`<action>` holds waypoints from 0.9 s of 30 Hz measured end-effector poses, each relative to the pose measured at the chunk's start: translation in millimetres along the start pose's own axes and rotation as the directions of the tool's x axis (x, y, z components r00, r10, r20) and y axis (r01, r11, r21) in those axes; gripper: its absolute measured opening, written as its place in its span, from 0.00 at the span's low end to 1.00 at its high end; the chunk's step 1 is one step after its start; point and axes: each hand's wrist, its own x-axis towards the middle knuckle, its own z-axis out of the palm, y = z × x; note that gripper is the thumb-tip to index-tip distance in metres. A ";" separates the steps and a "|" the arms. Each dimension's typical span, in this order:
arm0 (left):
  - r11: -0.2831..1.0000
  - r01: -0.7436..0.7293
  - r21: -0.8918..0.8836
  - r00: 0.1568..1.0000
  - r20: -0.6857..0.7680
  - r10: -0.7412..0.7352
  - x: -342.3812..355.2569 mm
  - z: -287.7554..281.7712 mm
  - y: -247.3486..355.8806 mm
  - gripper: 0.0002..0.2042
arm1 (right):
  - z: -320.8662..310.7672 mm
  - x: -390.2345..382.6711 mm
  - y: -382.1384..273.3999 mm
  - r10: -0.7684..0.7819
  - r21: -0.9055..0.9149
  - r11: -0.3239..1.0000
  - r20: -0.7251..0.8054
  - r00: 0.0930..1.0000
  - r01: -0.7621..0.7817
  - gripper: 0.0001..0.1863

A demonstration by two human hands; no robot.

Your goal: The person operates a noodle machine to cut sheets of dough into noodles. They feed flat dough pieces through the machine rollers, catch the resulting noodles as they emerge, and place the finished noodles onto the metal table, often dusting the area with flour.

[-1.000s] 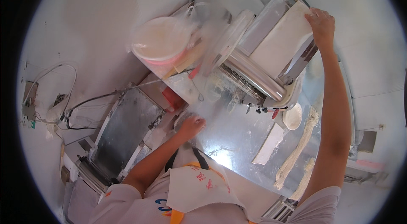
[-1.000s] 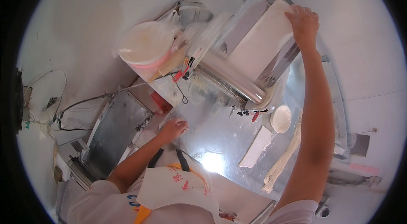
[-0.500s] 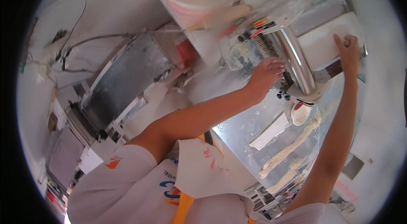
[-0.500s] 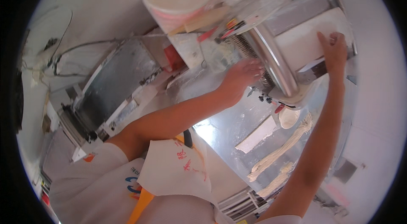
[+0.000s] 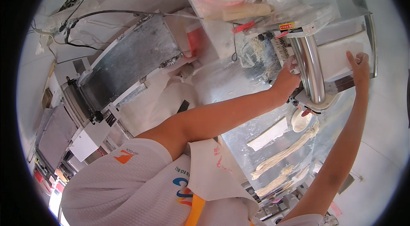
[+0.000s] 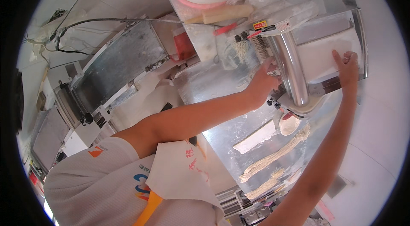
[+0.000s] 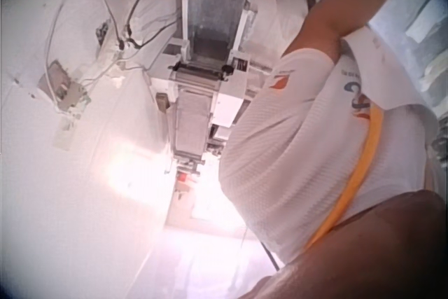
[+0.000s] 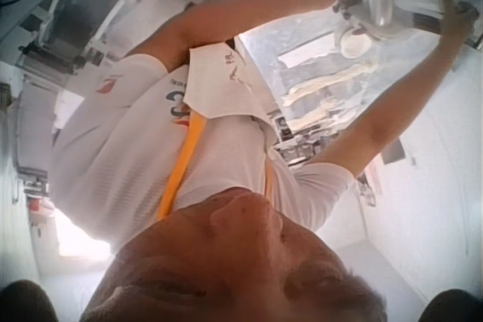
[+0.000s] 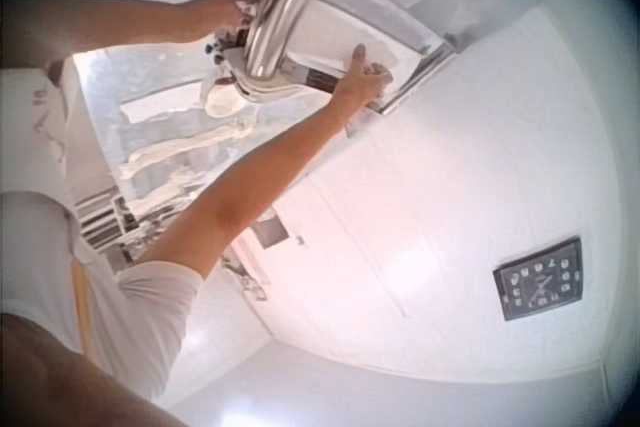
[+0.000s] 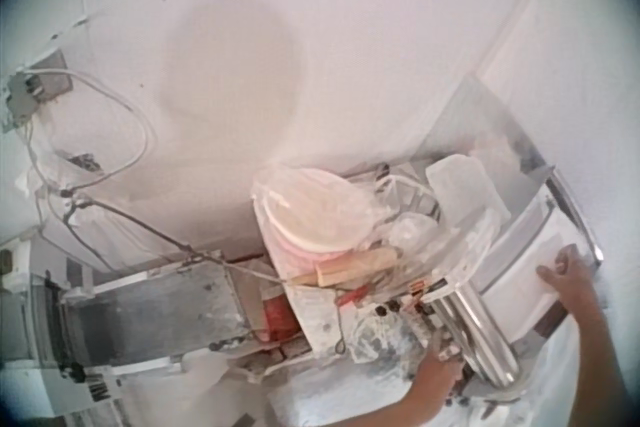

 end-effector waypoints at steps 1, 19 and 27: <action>1.000 -0.004 -0.001 1.000 0.006 0.004 -0.3 -1.5 0.0 0.43 | 2.4 -0.5 -3.3 -0.032 0.021 0.999 -0.026 0.999 0.033 0.35; 0.998 -0.013 -0.066 0.993 0.114 0.020 4.4 -25.4 -29.0 0.38 | 6.2 -4.3 -4.7 -0.067 0.010 0.998 0.035 0.997 0.067 0.32; 0.731 -0.036 0.681 0.972 -0.147 0.185 40.8 -136.2 -42.9 0.32 | 4.4 -11.7 -26.3 -0.044 0.015 0.999 0.066 0.997 0.043 0.31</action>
